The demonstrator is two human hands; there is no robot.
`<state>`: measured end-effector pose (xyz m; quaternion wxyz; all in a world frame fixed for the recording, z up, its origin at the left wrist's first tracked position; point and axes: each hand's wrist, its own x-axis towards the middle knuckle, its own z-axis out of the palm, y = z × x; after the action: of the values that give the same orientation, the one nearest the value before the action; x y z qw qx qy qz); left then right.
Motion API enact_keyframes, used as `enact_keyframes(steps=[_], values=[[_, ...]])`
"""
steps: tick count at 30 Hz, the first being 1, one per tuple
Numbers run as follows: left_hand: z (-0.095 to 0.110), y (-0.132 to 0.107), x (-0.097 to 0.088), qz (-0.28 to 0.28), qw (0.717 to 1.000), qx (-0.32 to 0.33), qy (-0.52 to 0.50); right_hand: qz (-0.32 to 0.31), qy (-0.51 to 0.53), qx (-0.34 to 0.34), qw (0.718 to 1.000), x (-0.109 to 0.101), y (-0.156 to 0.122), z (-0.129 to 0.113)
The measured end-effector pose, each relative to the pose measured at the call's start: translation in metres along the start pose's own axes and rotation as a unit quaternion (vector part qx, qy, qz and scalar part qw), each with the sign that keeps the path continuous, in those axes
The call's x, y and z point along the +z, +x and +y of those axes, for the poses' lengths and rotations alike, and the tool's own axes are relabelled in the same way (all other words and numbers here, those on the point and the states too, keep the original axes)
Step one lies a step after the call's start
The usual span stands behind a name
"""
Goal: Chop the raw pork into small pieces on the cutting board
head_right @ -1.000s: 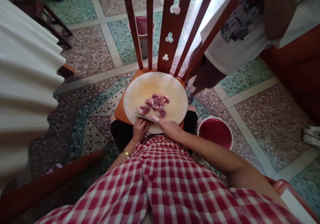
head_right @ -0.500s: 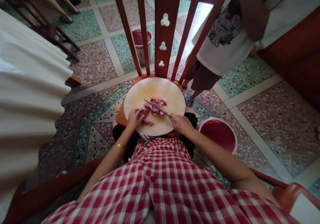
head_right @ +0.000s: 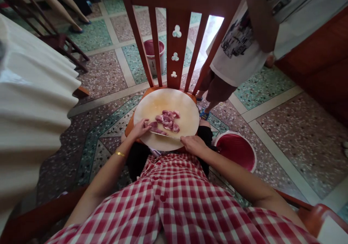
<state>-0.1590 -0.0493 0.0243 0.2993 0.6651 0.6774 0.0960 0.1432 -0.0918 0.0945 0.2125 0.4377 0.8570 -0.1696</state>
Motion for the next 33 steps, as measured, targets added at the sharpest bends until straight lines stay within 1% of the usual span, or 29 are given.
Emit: enact_keyframes(steps=[3, 4, 6, 8, 11, 13, 14, 16, 17, 18, 19, 20, 22, 23, 24, 26, 28, 31, 33], values=[[0.009, 0.004, 0.001, -0.027, 0.998, -0.011, 0.053, 0.026, -0.019, 0.033, 0.999, -0.006, 0.005, 0.015], [0.012, 0.006, 0.001, -0.023, 0.997, -0.004, 0.073, 0.031, -0.020, 0.041, 0.998, -0.008, 0.006, 0.019], [0.016, 0.008, 0.004, 0.004, 0.996, 0.022, 0.084, 0.032, -0.013, 0.054, 0.998, -0.009, 0.008, 0.023], [0.016, 0.006, 0.008, 0.033, 0.998, 0.045, 0.035, 0.027, 0.004, 0.066, 0.997, -0.008, 0.008, 0.023], [0.013, -0.005, 0.015, 0.043, 0.993, 0.029, -0.103, 0.024, 0.030, 0.082, 0.996, -0.005, 0.009, 0.020], [0.012, -0.014, 0.019, 0.022, 0.982, 0.038, -0.185, 0.024, 0.047, 0.091, 0.994, -0.004, 0.010, 0.018], [0.014, -0.017, 0.020, -0.003, 0.976, 0.057, -0.212, 0.026, 0.057, 0.094, 0.994, -0.004, 0.010, 0.017], [0.018, -0.022, 0.022, -0.065, 0.967, 0.107, -0.223, 0.031, 0.070, 0.095, 0.993, -0.004, 0.011, 0.014], [0.021, -0.023, 0.022, -0.079, 0.969, 0.121, -0.199, 0.034, 0.072, 0.093, 0.993, -0.004, 0.011, 0.012], [0.024, -0.023, 0.021, -0.071, 0.977, 0.124, -0.156, 0.036, 0.071, 0.091, 0.993, -0.005, 0.010, 0.009], [0.026, -0.023, 0.020, -0.041, 0.988, 0.113, -0.100, 0.038, 0.070, 0.089, 0.993, -0.006, 0.009, 0.006], [0.026, -0.024, 0.019, 0.004, 0.995, 0.095, -0.043, 0.039, 0.069, 0.087, 0.993, -0.007, 0.007, 0.003], [0.023, -0.029, 0.017, 0.104, 0.992, 0.064, 0.042, 0.040, 0.071, 0.083, 0.993, -0.010, 0.003, -0.004], [0.020, -0.033, 0.018, 0.142, 0.986, 0.065, 0.058, 0.042, 0.073, 0.078, 0.993, -0.011, 0.001, -0.008], [0.017, -0.038, 0.020, 0.169, 0.981, 0.077, 0.061, 0.043, 0.075, 0.073, 0.994, -0.011, 0.000, -0.012], [0.012, -0.049, 0.030, 0.195, 0.972, 0.120, 0.044, 0.041, 0.076, 0.058, 0.995, -0.013, 0.000, -0.021], [0.010, -0.059, 0.045, 0.202, 0.967, 0.156, 0.024, 0.029, 0.069, 0.041, 0.996, -0.014, 0.003, -0.030], [0.013, -0.064, 0.069, 0.210, 0.963, 0.168, 0.002, -0.002, 0.043, 0.026, 0.999, -0.016, 0.010, -0.039], [0.015, -0.062, 0.079, 0.219, 0.962, 0.165, -0.010, -0.019, 0.025, 0.024, 0.999, -0.018, 0.013, -0.041]])
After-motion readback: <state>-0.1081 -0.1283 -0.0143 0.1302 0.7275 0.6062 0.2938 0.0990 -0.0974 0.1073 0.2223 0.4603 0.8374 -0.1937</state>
